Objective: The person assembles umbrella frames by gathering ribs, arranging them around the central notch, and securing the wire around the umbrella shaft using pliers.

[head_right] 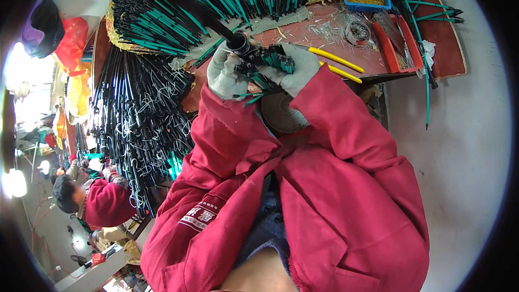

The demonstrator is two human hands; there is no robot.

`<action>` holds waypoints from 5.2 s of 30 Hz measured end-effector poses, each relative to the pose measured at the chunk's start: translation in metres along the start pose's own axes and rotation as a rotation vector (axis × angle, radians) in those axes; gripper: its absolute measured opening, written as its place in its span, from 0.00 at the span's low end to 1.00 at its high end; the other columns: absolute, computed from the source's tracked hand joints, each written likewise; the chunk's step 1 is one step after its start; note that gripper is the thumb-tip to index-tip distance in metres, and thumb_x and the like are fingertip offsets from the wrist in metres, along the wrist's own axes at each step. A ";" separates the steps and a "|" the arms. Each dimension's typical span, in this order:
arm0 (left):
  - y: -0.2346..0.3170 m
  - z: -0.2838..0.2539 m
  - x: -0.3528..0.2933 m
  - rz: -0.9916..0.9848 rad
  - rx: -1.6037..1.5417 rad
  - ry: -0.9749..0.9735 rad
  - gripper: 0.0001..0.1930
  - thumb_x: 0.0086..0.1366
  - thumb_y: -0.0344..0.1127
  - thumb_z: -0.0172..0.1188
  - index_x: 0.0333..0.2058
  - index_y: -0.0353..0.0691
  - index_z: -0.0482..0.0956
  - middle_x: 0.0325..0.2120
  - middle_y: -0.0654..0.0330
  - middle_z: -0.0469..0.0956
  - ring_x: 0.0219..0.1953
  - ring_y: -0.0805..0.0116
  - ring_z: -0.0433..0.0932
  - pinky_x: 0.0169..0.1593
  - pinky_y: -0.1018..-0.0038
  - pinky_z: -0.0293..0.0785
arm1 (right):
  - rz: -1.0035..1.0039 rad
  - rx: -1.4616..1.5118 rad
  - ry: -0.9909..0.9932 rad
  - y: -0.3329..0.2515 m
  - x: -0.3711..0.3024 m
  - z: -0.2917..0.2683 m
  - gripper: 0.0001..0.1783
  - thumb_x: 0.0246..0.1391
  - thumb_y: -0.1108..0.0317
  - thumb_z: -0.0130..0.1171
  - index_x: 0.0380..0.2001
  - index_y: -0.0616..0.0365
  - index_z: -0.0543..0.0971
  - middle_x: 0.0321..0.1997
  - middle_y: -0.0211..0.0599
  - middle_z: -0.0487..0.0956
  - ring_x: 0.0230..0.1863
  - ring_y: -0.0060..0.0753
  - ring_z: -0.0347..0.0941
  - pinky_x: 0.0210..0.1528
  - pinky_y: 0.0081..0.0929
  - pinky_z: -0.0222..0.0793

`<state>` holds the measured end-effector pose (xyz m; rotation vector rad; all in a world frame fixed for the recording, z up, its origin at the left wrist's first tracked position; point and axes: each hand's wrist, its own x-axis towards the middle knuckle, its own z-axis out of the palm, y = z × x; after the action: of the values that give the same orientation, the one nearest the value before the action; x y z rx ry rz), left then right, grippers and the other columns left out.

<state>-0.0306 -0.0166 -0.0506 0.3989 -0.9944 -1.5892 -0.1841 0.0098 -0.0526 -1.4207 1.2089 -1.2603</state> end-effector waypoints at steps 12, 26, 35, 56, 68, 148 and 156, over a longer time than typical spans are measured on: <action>0.005 -0.006 0.012 0.001 -0.144 -0.131 0.25 0.55 0.41 0.57 0.46 0.29 0.65 0.40 0.54 0.71 0.43 0.64 0.71 0.46 0.69 0.69 | 0.113 0.211 -0.183 -0.003 0.005 0.000 0.17 0.41 0.67 0.63 0.35 0.62 0.72 0.29 0.31 0.75 0.32 0.20 0.70 0.34 0.19 0.66; -0.014 -0.065 0.072 -0.294 -0.123 -0.739 0.20 0.53 0.42 0.57 0.42 0.36 0.74 0.47 0.43 0.65 0.50 0.52 0.65 0.52 0.59 0.60 | -0.047 0.300 -0.394 0.017 0.027 -0.006 0.37 0.39 0.55 0.65 0.49 0.60 0.62 0.39 0.37 0.71 0.41 0.28 0.67 0.44 0.26 0.62; 0.014 -0.020 0.039 0.045 0.262 -0.114 0.23 0.56 0.40 0.47 0.43 0.24 0.67 0.41 0.48 0.70 0.47 0.57 0.68 0.54 0.65 0.59 | 0.247 0.378 -0.463 0.005 0.017 -0.016 0.34 0.40 0.52 0.64 0.47 0.58 0.65 0.36 0.34 0.72 0.39 0.25 0.66 0.43 0.25 0.61; 0.002 0.025 0.005 0.059 0.525 0.038 0.38 0.28 0.28 0.73 0.40 0.39 0.59 0.28 0.66 0.63 0.30 0.78 0.64 0.35 0.81 0.66 | -0.143 -0.229 0.029 -0.026 -0.016 -0.010 0.13 0.35 0.72 0.56 0.31 0.58 0.75 0.28 0.38 0.71 0.29 0.37 0.71 0.30 0.27 0.66; 0.004 0.027 0.009 0.120 0.424 -0.035 0.37 0.26 0.31 0.75 0.35 0.41 0.59 0.25 0.68 0.62 0.26 0.79 0.62 0.32 0.82 0.64 | -0.195 -0.279 0.013 -0.022 -0.014 -0.011 0.16 0.36 0.71 0.55 0.34 0.57 0.74 0.29 0.38 0.72 0.29 0.40 0.71 0.30 0.28 0.67; 0.024 0.012 -0.009 0.405 0.706 0.184 0.36 0.41 0.17 0.57 0.51 0.38 0.55 0.32 0.63 0.70 0.33 0.75 0.72 0.38 0.80 0.70 | 0.044 -0.853 -0.432 -0.085 -0.021 -0.023 0.23 0.48 0.58 0.53 0.49 0.52 0.67 0.35 0.43 0.74 0.37 0.47 0.72 0.35 0.35 0.67; 0.036 0.025 -0.010 -0.014 -0.177 0.314 0.37 0.38 0.16 0.57 0.51 0.38 0.55 0.31 0.64 0.70 0.33 0.76 0.71 0.38 0.82 0.69 | 0.011 -1.135 -0.377 -0.103 -0.022 -0.016 0.26 0.46 0.59 0.54 0.50 0.51 0.65 0.35 0.42 0.74 0.34 0.46 0.72 0.32 0.35 0.67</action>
<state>-0.0230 0.0026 -0.0111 0.5145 -0.6089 -1.5543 -0.1880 0.0479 0.0464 -2.2759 1.7250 -0.1600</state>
